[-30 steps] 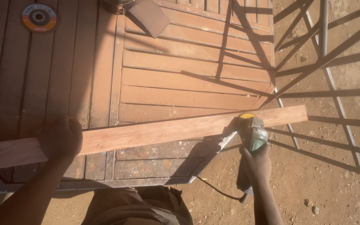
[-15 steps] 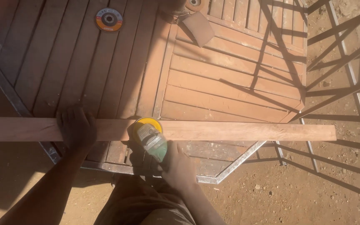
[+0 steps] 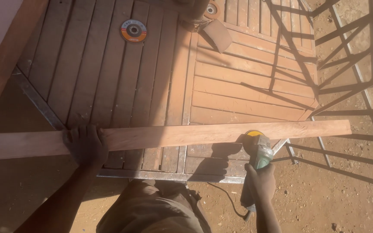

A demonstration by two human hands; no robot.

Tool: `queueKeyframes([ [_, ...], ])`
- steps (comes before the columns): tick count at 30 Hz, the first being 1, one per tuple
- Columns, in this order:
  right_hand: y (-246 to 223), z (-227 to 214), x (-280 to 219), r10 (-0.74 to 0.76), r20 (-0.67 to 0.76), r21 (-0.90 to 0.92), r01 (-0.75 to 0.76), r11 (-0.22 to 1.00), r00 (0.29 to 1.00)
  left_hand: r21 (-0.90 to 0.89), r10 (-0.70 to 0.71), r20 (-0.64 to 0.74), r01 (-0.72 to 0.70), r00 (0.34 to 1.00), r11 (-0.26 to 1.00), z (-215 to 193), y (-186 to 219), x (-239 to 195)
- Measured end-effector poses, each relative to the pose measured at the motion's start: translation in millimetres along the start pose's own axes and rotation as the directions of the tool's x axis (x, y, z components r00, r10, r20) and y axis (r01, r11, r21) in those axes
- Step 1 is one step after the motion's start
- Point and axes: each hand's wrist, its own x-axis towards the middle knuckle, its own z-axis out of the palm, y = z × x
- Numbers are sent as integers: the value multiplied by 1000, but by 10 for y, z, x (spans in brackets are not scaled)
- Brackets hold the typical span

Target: Sanding a wooden plank using an angle grinder with a sanding disc

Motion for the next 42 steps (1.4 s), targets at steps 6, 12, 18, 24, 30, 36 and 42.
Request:
queueKeyframes([
  [6,-345,591,-902,-233,169,-9,238,971,958,-242,-49,16,51,999,969,19,-80,-41],
  [12,-624,801,-1479,-418,461,-175,542,822,783,-652,-106,183,201,977,731,-47,-215,8],
  [18,-327,550,-916,-469,348,-106,532,840,811,-655,-162,363,375,918,657,-46,-201,24],
  [24,176,-110,108,-147,117,13,146,989,982,-379,-117,267,216,956,900,87,-1,2],
  [30,795,-652,485,140,19,237,-140,961,990,-269,204,536,-64,819,961,-154,1204,338],
  [36,1121,-432,299,241,52,533,-231,814,969,-237,676,401,-643,618,728,-210,2735,361],
  [42,984,-350,-42,158,111,427,-190,884,981,-302,651,506,-591,565,748,-376,2887,434],
])
